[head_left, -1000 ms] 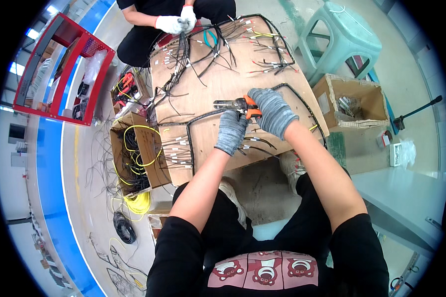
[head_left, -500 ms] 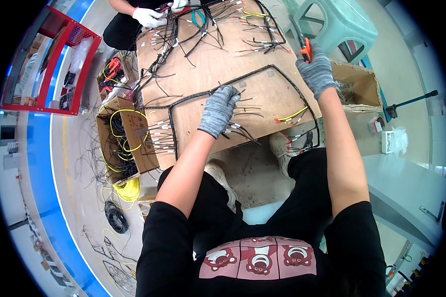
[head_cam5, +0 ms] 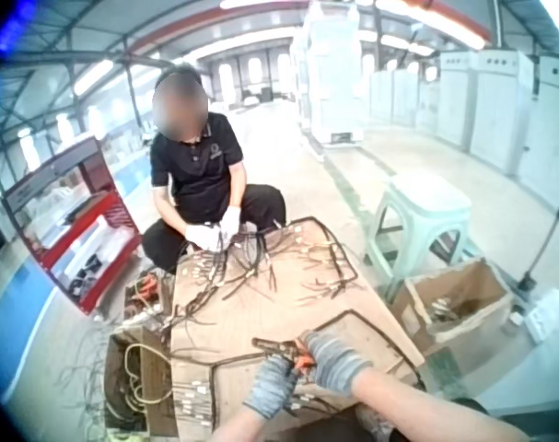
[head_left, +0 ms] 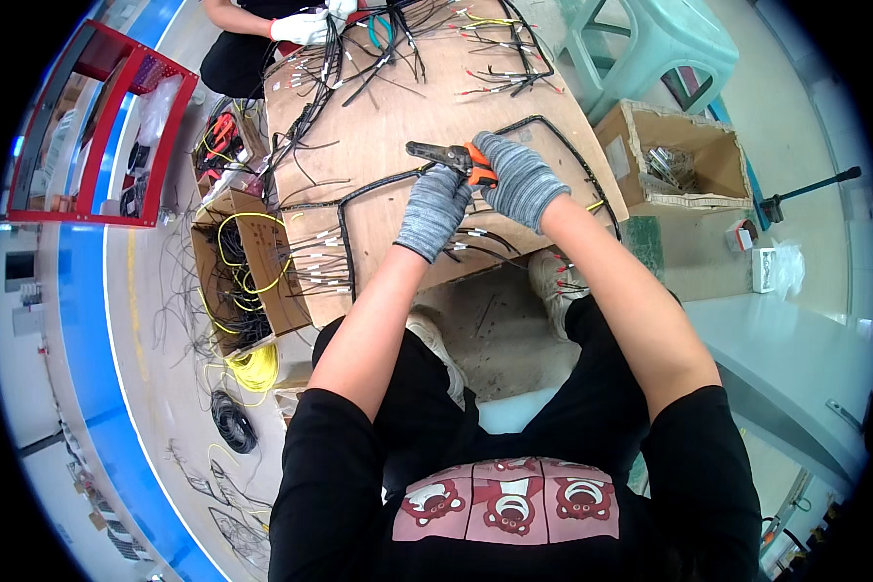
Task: The person sits on the floor and uses pliers to strip the insulation off multiple black wires. They place the stripped wires on a cardboard surface and occasionally reach into a box to retrieve more wires.
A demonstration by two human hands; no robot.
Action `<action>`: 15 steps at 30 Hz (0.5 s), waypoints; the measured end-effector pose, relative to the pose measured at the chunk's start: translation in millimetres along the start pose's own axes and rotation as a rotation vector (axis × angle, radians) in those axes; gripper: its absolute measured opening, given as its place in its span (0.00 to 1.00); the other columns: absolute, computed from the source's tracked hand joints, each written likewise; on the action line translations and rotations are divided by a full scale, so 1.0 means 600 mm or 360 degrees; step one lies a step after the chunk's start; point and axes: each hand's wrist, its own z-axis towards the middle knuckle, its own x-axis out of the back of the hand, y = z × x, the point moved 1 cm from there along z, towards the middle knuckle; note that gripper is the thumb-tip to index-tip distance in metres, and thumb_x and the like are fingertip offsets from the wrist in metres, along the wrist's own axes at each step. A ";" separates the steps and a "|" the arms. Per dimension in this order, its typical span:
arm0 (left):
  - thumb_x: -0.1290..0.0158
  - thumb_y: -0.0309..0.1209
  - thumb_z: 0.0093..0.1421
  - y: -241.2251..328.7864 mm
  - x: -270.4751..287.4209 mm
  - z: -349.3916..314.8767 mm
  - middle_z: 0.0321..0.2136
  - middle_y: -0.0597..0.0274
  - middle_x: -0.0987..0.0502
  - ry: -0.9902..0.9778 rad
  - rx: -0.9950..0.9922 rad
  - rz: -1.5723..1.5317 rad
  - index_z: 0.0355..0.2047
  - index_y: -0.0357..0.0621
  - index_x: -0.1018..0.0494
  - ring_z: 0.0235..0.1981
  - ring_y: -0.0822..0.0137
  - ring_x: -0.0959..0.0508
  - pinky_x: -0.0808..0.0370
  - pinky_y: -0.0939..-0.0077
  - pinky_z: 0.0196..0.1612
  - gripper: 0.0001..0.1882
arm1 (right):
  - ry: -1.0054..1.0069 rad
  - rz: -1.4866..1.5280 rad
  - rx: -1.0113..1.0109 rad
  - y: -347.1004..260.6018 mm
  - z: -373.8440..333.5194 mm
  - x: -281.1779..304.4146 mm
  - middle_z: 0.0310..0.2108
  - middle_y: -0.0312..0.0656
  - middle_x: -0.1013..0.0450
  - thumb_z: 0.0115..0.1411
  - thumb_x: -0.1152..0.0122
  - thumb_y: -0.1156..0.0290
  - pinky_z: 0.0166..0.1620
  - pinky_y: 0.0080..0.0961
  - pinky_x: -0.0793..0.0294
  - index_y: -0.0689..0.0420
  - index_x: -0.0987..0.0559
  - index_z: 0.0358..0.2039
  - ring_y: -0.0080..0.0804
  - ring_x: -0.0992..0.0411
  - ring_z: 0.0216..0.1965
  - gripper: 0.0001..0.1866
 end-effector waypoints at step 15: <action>0.48 0.24 0.53 -0.038 -0.022 -0.006 0.23 0.65 0.27 0.0071 0.0225 -0.0817 0.30 0.37 0.30 0.23 0.77 0.28 0.28 0.82 0.27 0.05 | 0.0745 0.1410 -0.0882 0.253 -0.038 0.077 0.27 0.47 0.28 0.50 0.50 0.76 0.34 0.28 0.31 0.59 0.29 0.37 0.36 0.29 0.29 0.12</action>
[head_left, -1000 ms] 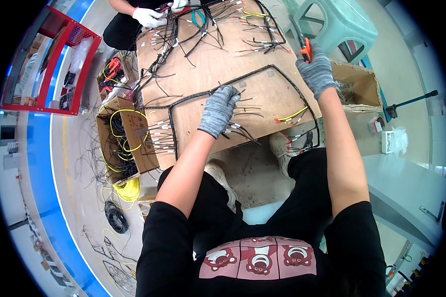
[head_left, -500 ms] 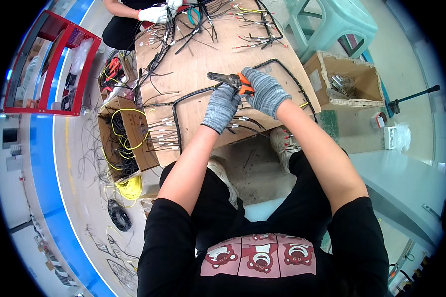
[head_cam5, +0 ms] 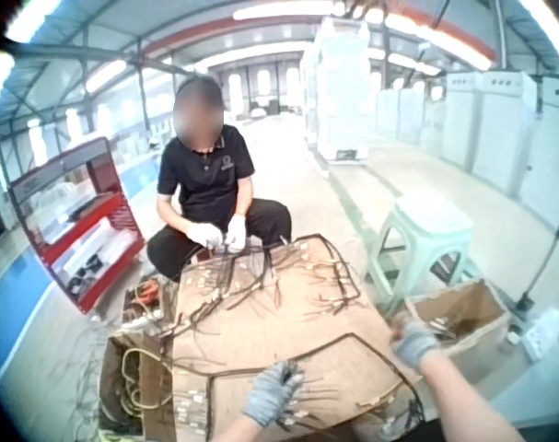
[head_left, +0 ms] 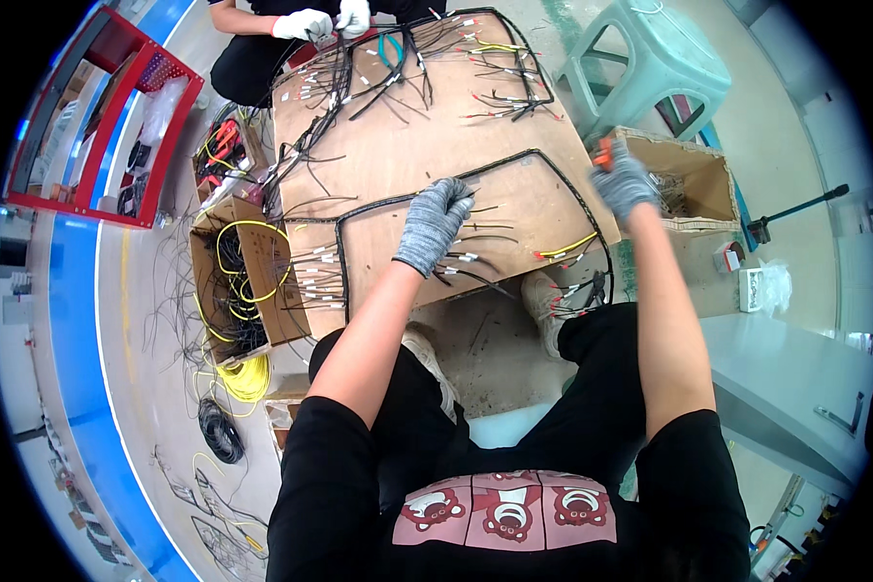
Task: The person sits on the floor and uses pliers to strip the insulation off multiple black wires. They place the stripped wires on a cardboard surface and occasionally reach into a box to retrieve more wires.
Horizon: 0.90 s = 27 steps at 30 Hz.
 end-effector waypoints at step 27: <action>0.48 0.27 0.52 0.052 -0.010 -0.044 0.30 0.56 0.27 0.0043 -0.0145 0.0538 0.32 0.39 0.31 0.29 0.63 0.27 0.30 0.73 0.34 0.08 | -0.0311 -0.0736 0.0521 -0.017 -0.169 -0.215 0.26 0.43 0.29 0.46 0.42 0.77 0.33 0.24 0.29 0.63 0.31 0.36 0.31 0.30 0.28 0.15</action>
